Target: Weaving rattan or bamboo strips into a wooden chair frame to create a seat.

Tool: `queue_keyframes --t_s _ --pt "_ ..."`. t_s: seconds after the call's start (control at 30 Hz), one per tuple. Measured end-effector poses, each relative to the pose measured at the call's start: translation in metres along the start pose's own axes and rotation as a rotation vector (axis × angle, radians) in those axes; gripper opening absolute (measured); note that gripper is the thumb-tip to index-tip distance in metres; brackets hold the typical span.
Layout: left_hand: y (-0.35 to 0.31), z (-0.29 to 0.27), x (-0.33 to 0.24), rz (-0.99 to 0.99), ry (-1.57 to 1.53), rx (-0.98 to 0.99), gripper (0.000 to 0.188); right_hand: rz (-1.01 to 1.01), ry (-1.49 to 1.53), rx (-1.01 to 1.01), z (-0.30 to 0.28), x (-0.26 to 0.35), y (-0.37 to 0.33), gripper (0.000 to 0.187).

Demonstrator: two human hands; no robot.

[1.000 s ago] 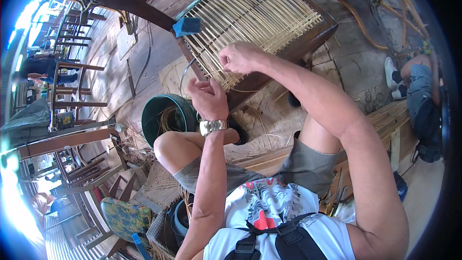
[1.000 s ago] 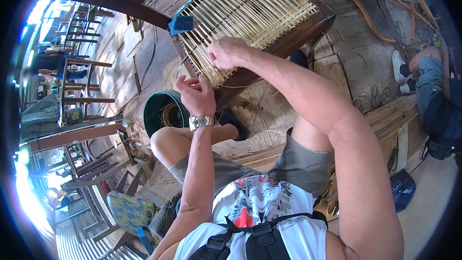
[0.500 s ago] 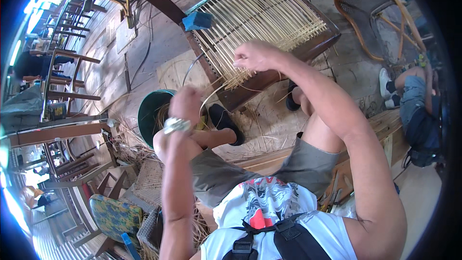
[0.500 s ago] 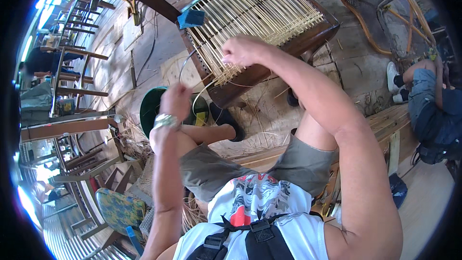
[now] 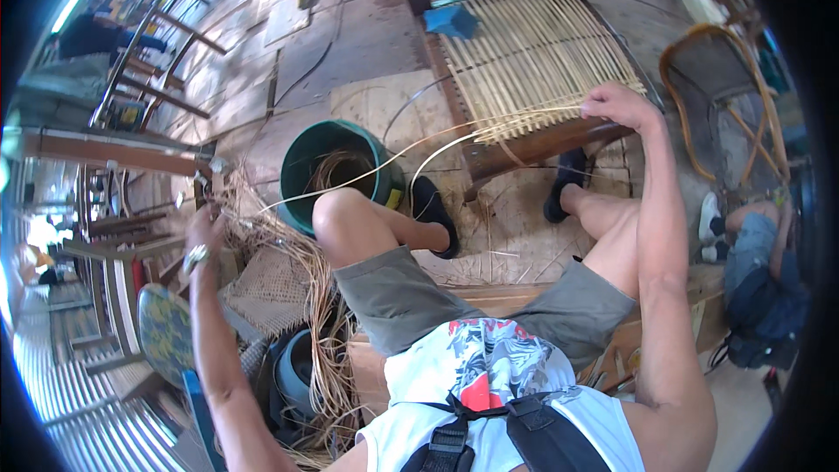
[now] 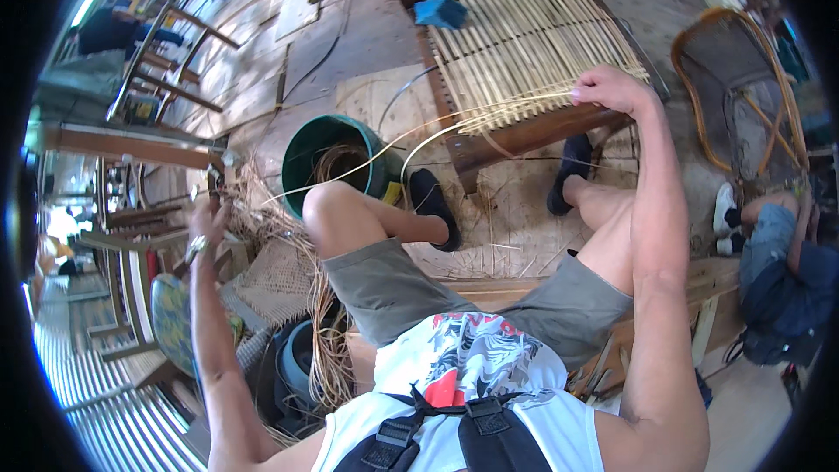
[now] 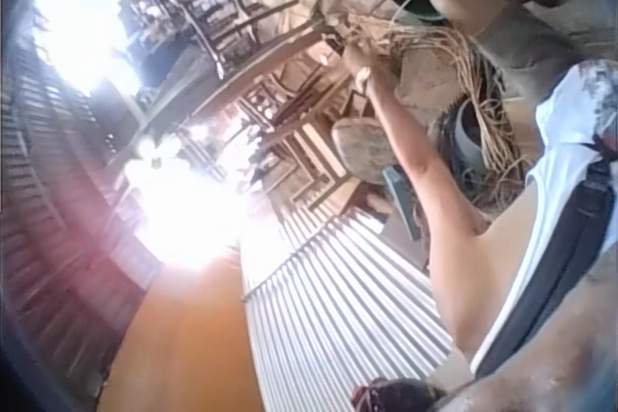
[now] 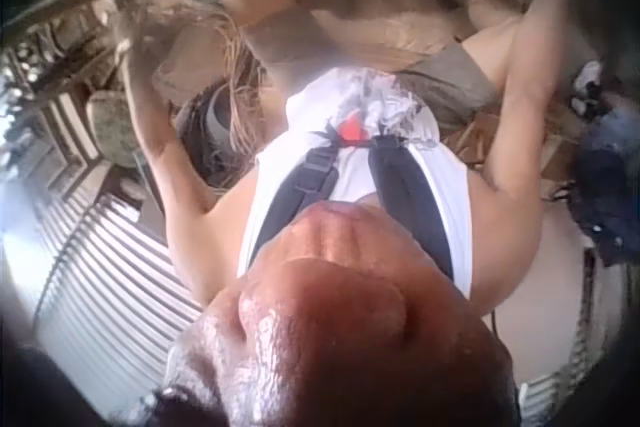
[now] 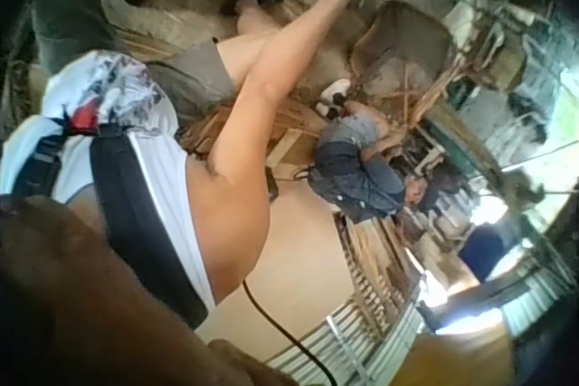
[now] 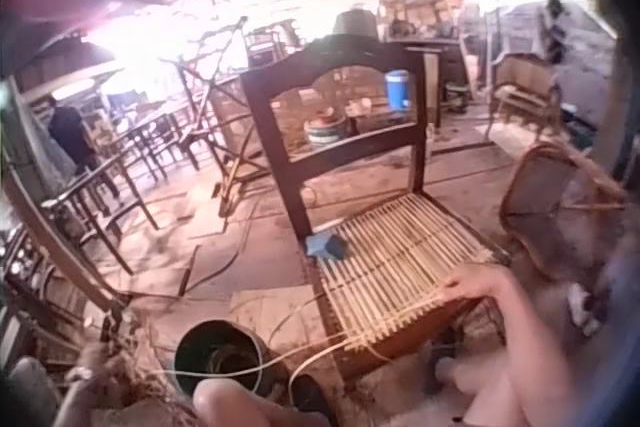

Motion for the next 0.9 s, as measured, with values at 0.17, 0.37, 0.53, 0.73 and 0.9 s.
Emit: queue_keyframes --t_s 0.17,0.37,0.53,0.73,0.9 --pt "0.024 0.048 -0.23 0.146 -0.934 0.356 0.056 0.035 -0.053 -0.068 -0.007 -0.012 0.005 0.03" --pt "0.044 0.086 -0.341 0.282 -0.938 0.785 0.067 0.162 0.341 -0.248 -0.015 -0.04 -0.036 0.029" --pt "0.028 0.08 -0.291 0.483 -0.663 0.261 0.049 0.296 0.414 -0.333 -0.008 -0.066 -0.058 0.031" --pt "-0.001 0.021 -0.037 0.16 -0.269 0.324 0.046 0.233 0.324 -0.274 -0.007 -0.046 -0.039 0.033" --pt "-0.063 0.014 0.17 -0.246 0.34 0.899 0.048 0.149 0.1 -0.157 0.026 -0.012 -0.002 0.036"
Point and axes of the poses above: each hand's wrist, its own y-axis towards the middle knuckle, its own z-axis out of the palm, x = y × z, the point moved 1 cm from there along y, towards the middle knuckle, and after that the axes turned 4 degrees about -x, right-handed, at the moved point
